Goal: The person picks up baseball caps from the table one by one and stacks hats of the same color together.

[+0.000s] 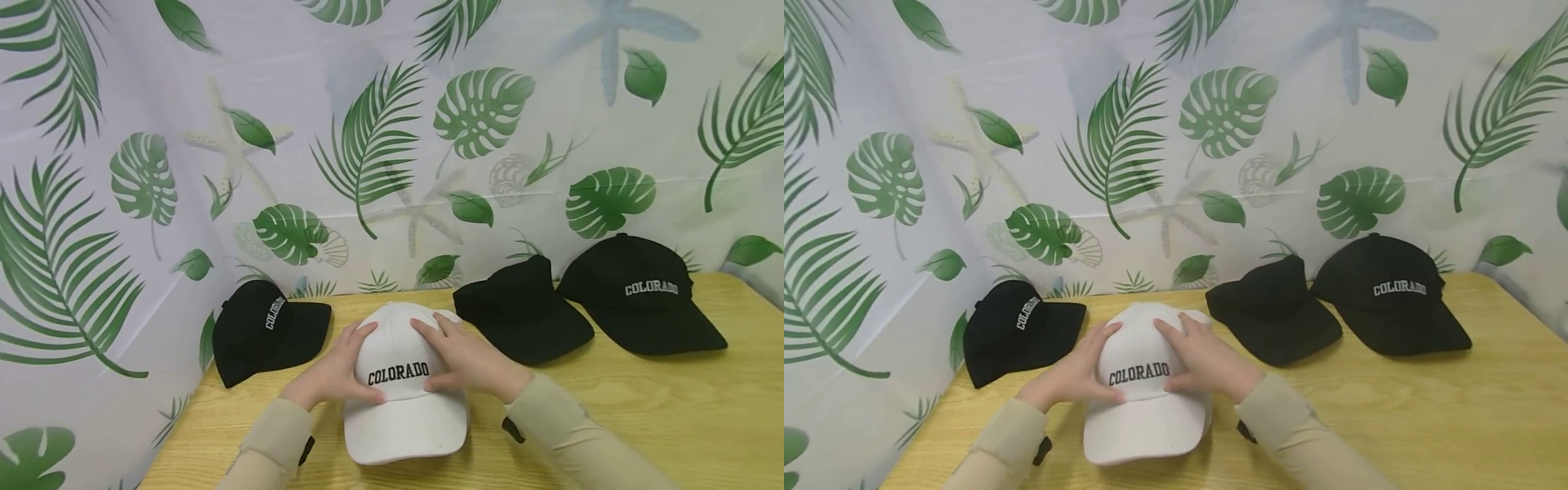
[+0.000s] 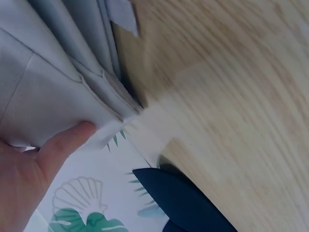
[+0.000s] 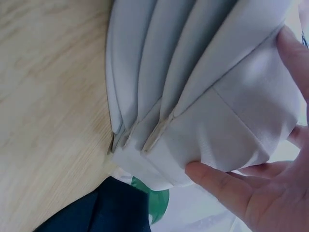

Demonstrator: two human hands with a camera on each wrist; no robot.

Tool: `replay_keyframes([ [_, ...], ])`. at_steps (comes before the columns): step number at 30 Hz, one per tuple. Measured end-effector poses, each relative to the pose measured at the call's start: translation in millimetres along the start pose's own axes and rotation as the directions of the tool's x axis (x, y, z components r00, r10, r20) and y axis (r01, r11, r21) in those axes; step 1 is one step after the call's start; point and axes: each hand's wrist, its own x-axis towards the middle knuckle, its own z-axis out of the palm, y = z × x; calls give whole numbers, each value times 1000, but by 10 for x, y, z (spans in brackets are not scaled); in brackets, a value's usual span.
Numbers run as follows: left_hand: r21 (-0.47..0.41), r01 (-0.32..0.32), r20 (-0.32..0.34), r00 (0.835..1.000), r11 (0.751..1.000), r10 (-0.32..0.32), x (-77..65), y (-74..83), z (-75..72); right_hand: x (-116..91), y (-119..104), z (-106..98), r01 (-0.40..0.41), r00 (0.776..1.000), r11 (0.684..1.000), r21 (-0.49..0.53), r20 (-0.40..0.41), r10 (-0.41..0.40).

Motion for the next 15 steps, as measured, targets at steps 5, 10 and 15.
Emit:
replay_keyframes([
  [5,-5,25,1,1000,1000,-25,-73,-88,-58,67,-105,54,1,1000,1000,-10,0,-1],
  [10,7,30,1,1000,1000,-30,-127,-161,-114,112,-217,90,-28,1000,1000,-13,-2,28],
  [15,-22,20,9,1000,1000,-19,-144,-159,-134,101,-258,74,-59,998,998,-11,14,59],
])
